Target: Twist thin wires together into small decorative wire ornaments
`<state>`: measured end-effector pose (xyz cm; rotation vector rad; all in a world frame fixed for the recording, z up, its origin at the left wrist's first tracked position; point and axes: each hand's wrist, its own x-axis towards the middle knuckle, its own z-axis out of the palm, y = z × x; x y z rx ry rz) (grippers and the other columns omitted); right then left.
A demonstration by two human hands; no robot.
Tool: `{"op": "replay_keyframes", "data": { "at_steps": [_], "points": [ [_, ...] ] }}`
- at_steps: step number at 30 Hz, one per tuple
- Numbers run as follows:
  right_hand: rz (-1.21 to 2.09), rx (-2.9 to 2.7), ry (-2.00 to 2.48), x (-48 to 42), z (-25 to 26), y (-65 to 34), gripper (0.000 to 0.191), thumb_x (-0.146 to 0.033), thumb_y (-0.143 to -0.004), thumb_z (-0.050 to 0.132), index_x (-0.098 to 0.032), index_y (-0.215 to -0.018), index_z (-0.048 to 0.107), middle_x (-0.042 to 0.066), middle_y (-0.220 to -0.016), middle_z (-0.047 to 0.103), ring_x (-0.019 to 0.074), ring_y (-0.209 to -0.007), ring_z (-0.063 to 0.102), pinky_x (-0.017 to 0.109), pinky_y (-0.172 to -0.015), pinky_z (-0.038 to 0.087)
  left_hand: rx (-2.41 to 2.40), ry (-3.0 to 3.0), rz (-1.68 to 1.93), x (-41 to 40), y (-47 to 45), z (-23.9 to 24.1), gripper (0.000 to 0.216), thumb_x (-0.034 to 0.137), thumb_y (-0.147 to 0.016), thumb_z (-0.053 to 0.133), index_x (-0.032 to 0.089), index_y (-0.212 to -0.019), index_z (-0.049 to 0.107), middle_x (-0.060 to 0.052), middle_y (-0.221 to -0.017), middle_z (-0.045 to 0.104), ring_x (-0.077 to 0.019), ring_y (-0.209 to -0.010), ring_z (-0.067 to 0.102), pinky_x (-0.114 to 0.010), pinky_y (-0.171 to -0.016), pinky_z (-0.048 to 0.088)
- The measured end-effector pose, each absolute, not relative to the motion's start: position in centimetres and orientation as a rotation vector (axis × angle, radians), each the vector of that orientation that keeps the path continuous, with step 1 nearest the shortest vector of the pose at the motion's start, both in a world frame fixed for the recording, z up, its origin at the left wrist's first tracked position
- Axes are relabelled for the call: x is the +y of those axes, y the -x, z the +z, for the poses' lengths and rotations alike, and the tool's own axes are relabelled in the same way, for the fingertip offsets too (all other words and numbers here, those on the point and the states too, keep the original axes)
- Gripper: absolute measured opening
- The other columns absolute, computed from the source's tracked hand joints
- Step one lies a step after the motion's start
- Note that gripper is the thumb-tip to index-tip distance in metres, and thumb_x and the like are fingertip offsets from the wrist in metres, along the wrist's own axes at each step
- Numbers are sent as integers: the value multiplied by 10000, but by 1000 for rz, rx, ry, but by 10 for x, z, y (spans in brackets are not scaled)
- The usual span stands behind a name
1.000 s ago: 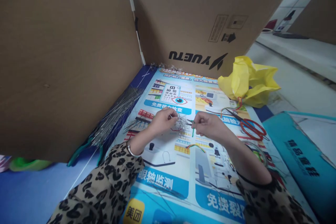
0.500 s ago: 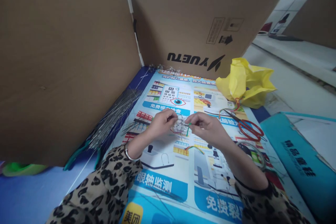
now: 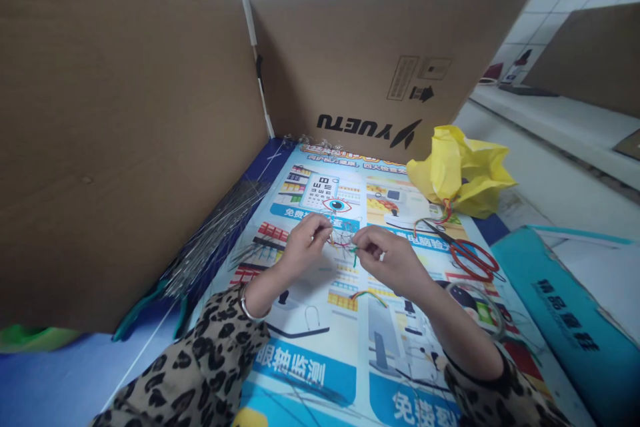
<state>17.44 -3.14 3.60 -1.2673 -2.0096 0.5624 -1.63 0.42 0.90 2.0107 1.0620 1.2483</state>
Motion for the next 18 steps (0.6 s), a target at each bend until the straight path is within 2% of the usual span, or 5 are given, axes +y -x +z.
{"op": "replay_keyframes", "data": {
  "at_steps": [6,10,15,18],
  "points": [
    [447,-2053,1194,-30,32,-171,130,-82,-716,472,-203,-670,463,26,-893,609,113,-699,553,231,-585,436,1168,-1900,1199,-1,13,8,89,195,-852,436,190,-809,514,-19,-810,617,-130,-781,568,-251,-713,427],
    [342,-2061,1120,-29,27,-168,150,-66,-721,462,-210,-685,479,28,-783,596,144,-733,562,261,-620,459,1181,-1868,1178,-3,12,11,98,202,-857,427,191,-813,515,-27,-872,644,-133,-817,593,-254,-731,431],
    [39,-1995,1011,-26,11,-164,164,-62,-737,473,-221,-710,500,36,-775,608,166,-796,587,306,-707,492,1173,-1788,1169,-4,11,13,98,224,-855,432,188,-804,506,-21,-904,644,-109,-737,595,-240,-710,436],
    [-87,-1940,1000,-26,3,-164,175,-52,-732,493,-226,-725,510,39,-802,621,171,-834,598,318,-733,506,1188,-1755,1172,-3,10,13,104,249,-853,440,186,-813,513,-3,-822,626,-97,-661,562,-229,-660,425]
  ]
}}
